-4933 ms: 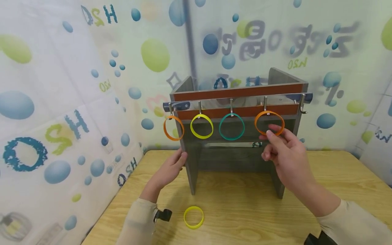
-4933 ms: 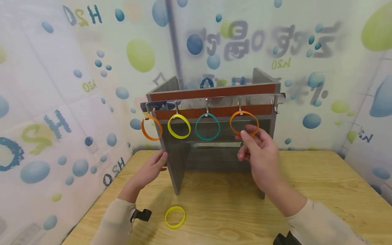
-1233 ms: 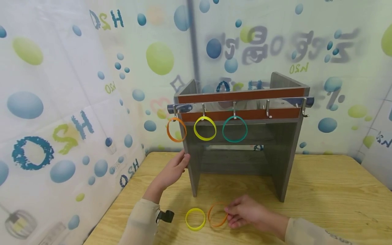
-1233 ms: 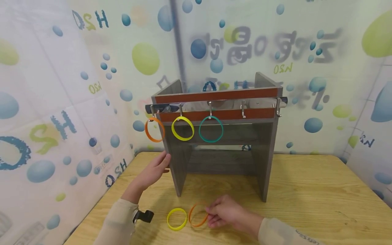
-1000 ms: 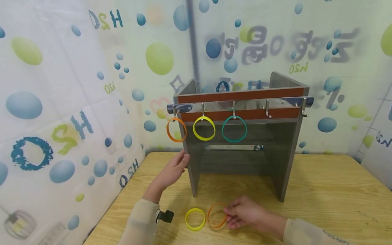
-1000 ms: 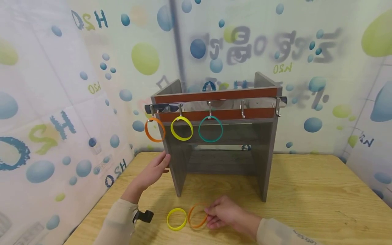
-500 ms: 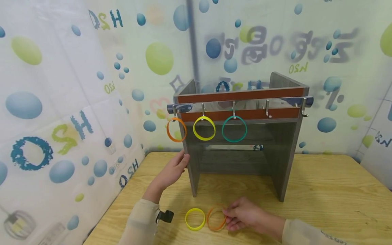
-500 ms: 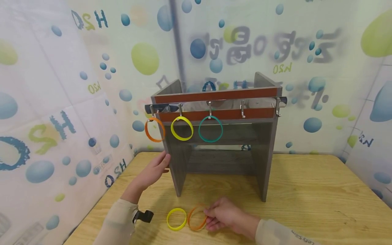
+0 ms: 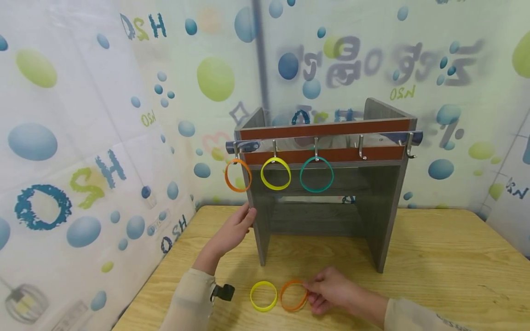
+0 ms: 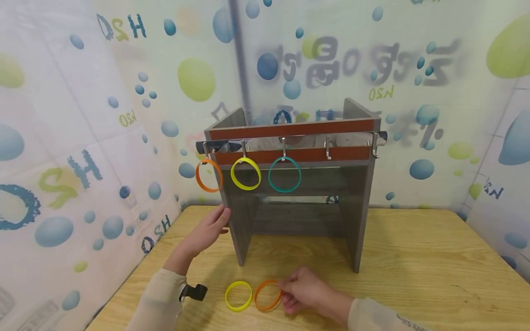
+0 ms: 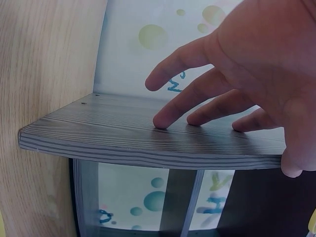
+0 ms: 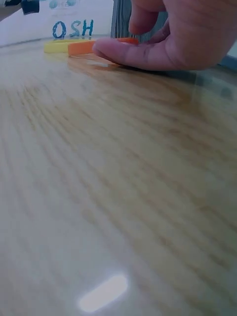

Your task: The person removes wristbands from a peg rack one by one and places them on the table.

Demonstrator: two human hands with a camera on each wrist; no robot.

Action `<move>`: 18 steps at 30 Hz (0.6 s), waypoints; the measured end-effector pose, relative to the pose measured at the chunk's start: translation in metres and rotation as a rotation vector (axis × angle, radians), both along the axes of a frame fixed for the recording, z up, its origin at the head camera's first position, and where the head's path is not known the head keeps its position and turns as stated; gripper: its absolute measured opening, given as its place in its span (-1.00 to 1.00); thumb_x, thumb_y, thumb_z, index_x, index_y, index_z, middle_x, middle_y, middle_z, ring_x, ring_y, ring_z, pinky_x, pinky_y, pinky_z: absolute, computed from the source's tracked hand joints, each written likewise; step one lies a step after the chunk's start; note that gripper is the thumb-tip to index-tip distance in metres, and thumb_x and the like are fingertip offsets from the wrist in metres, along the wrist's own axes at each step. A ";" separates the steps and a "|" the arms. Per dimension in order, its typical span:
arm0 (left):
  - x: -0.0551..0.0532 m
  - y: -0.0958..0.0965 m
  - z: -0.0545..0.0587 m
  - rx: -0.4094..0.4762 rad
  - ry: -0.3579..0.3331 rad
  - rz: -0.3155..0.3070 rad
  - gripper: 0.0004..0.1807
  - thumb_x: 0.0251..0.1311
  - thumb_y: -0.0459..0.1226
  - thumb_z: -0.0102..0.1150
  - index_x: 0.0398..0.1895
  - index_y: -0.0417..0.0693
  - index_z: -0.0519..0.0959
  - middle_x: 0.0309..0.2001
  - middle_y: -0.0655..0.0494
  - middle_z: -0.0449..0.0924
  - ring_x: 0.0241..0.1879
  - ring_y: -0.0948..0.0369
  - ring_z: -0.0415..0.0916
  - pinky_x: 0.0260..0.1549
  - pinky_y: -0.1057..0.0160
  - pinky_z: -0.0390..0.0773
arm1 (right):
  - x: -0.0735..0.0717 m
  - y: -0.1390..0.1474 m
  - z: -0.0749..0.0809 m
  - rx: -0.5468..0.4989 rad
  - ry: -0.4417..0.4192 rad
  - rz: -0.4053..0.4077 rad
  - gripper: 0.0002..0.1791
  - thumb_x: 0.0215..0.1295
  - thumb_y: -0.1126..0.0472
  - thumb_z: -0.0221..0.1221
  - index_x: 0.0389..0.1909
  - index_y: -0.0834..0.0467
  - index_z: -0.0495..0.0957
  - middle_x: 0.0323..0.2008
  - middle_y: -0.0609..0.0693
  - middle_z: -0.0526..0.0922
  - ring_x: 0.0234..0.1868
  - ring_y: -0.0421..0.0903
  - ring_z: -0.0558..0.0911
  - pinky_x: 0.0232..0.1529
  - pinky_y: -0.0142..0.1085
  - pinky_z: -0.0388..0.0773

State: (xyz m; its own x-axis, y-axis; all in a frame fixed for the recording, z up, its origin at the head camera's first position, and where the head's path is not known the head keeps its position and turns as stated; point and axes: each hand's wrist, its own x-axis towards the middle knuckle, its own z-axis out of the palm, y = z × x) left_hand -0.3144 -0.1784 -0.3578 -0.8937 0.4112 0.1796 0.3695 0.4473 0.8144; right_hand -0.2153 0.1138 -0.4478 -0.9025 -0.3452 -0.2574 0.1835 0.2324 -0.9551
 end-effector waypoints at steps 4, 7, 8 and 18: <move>0.000 0.000 -0.001 0.005 -0.012 0.009 -0.30 0.69 0.19 -0.28 0.75 0.22 0.05 0.50 -0.08 0.44 0.35 -0.08 0.54 0.37 -0.26 0.50 | -0.002 0.002 0.000 0.022 0.046 -0.008 -0.74 0.59 0.25 0.18 -0.28 0.37 0.61 -0.56 -0.04 0.61 -0.60 -0.21 0.66 -0.50 -0.35 0.71; 0.000 0.000 -0.001 0.007 -0.019 0.013 -0.30 0.69 0.20 -0.26 0.75 0.25 0.06 0.49 -0.06 0.45 0.35 -0.07 0.55 0.38 -0.25 0.50 | -0.003 0.006 0.006 0.015 0.055 0.004 -0.73 0.59 0.23 0.17 -0.29 0.36 0.60 -0.55 -0.03 0.62 -0.59 -0.22 0.65 -0.51 -0.37 0.69; 0.000 0.000 -0.001 0.007 -0.018 0.013 -0.31 0.69 0.20 -0.26 0.74 0.24 0.07 0.48 -0.06 0.46 0.35 -0.06 0.55 0.38 -0.25 0.50 | -0.003 0.008 0.010 0.018 0.054 0.007 -0.71 0.60 0.22 0.17 -0.29 0.36 0.61 -0.54 -0.02 0.64 -0.58 -0.22 0.65 -0.49 -0.37 0.70; 0.002 0.001 0.002 0.015 -0.011 0.017 -0.33 0.69 0.18 -0.24 0.73 0.23 0.11 0.44 -0.05 0.50 0.31 -0.04 0.56 0.36 -0.23 0.52 | -0.014 0.018 0.064 0.031 0.149 0.013 -0.62 0.62 0.06 0.18 -0.16 0.36 0.64 -0.40 0.04 0.71 -0.46 -0.17 0.73 -0.30 -0.21 0.80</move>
State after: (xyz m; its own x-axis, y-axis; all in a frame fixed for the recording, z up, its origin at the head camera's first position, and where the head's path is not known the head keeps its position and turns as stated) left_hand -0.3124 -0.1774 -0.3563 -0.9024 0.3933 0.1758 0.3530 0.4411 0.8251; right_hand -0.2294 0.1318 -0.3834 -0.9270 -0.3514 -0.1314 0.0367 0.2638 -0.9639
